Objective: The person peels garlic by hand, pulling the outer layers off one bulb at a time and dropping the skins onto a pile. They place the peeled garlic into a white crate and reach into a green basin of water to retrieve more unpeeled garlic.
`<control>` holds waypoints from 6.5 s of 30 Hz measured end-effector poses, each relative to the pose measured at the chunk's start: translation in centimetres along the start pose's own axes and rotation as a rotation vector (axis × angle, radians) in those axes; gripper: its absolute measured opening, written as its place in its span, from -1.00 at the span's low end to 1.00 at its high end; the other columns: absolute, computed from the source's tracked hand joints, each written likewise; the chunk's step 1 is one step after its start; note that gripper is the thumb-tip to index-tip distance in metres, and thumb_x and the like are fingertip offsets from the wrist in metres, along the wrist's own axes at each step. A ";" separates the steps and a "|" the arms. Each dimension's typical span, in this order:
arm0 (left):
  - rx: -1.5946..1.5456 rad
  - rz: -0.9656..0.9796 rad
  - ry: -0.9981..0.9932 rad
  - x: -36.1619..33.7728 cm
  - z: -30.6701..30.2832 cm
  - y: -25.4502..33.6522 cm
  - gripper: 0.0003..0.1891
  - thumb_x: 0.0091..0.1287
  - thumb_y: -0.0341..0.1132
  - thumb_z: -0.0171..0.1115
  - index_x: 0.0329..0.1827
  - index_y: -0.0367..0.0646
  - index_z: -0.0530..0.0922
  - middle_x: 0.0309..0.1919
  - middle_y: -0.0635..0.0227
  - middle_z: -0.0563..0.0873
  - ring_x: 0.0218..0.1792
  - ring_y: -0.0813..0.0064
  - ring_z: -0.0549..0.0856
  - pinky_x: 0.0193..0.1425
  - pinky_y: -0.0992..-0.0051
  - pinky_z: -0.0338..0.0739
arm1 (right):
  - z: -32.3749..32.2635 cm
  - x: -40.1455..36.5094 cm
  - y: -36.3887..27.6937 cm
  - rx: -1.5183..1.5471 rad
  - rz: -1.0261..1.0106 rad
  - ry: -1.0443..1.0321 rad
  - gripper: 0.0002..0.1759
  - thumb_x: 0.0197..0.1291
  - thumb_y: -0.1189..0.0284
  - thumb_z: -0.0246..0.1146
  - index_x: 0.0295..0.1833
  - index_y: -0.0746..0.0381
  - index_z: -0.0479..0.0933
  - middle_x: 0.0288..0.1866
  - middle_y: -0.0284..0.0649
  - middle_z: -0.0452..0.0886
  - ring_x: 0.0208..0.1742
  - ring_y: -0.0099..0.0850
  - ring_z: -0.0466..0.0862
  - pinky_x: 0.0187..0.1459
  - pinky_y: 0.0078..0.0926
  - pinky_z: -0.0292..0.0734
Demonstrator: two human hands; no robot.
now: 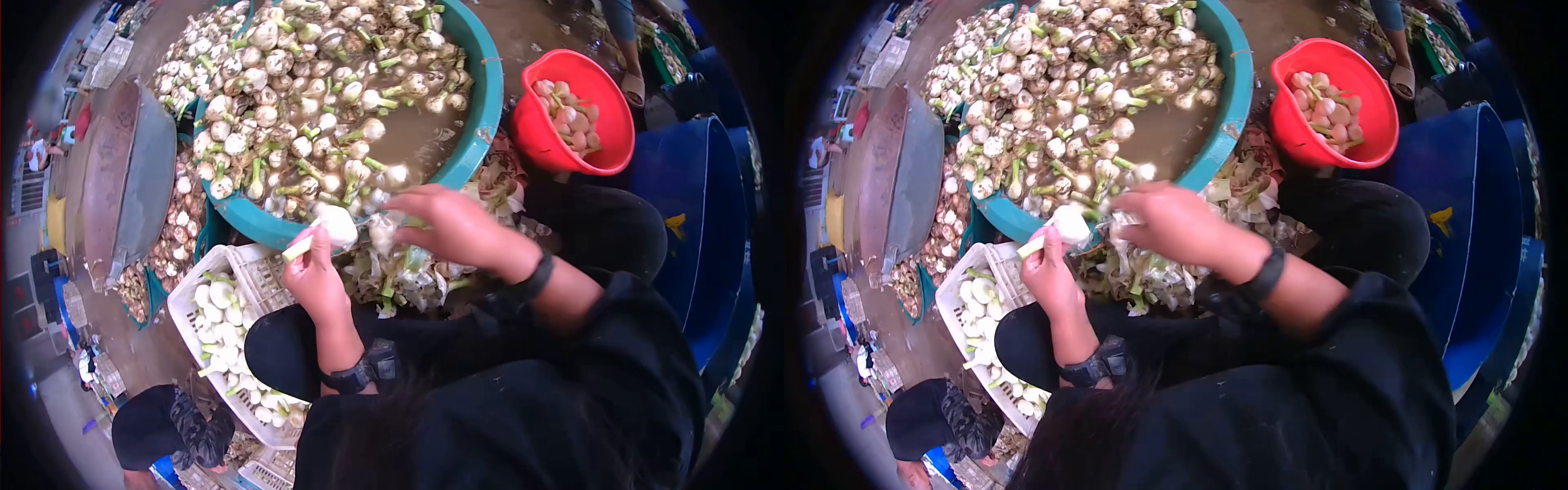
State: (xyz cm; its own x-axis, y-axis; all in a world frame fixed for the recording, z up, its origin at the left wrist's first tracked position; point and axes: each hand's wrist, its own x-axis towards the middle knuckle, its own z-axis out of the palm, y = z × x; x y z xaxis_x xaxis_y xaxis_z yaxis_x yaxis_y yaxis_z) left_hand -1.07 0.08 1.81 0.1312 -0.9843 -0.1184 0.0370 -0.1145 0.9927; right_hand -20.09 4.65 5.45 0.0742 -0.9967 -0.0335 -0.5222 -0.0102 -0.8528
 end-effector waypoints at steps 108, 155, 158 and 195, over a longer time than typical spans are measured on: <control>-0.380 -0.636 0.040 0.9 -0.7 0.3 -0.71 0.32 -0.05 -0.06 -0.44 -0.05 0.40 -0.75 0.59 0.27 -0.79 0.71 0.26 -0.76 0.63 0.09 | 4.0 0.1 1.2 -0.173 0.070 -0.071 -0.64 0.19 0.11 0.05 -0.22 0.21 0.49 -0.50 -0.15 0.57 -0.42 -0.29 0.64 -0.47 -0.45 0.54; 0.315 -0.338 -0.630 -0.1 1.5 0.5 -0.46 0.22 -0.52 0.09 0.30 -0.21 0.21 0.04 0.21 0.51 0.03 0.53 0.47 0.06 0.55 0.40 | 4.7 2.4 5.3 0.215 0.160 -0.084 -0.75 0.18 0.34 0.18 -0.21 0.33 0.58 -0.51 -0.34 0.58 -0.54 -0.60 0.46 -0.45 -0.70 0.40; 0.425 0.033 -0.676 -1.0 1.4 -0.2 -0.32 0.01 -0.64 0.19 0.27 -0.13 0.27 0.07 0.11 0.49 0.12 0.41 0.45 0.13 0.49 0.36 | 4.6 2.9 6.3 0.460 0.444 -0.120 -0.80 0.15 0.38 0.21 -0.26 0.31 0.59 -0.51 -0.32 0.60 -0.56 -0.63 0.47 -0.55 -0.68 0.34; -1.126 -0.462 0.260 3.3 -12.9 6.6 -0.57 0.29 0.05 -0.04 -0.29 -0.21 0.48 -0.58 0.38 0.49 -0.57 0.52 0.43 -0.49 0.51 0.39 | 8.6 5.2 0.5 -0.539 -0.454 -0.538 -0.53 0.06 0.02 0.18 -0.50 0.25 0.58 -0.57 -0.24 0.58 -0.48 -0.33 0.62 -0.44 -0.42 0.51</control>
State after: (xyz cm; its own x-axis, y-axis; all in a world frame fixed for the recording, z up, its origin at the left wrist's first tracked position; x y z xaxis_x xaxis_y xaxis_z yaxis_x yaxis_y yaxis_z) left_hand 12.38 -2.22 7.69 0.0675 -0.8122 -0.5795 0.9434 -0.1371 0.3021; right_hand -12.65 0.17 0.36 0.6899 -0.7158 -0.1077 -0.6646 -0.5674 -0.4862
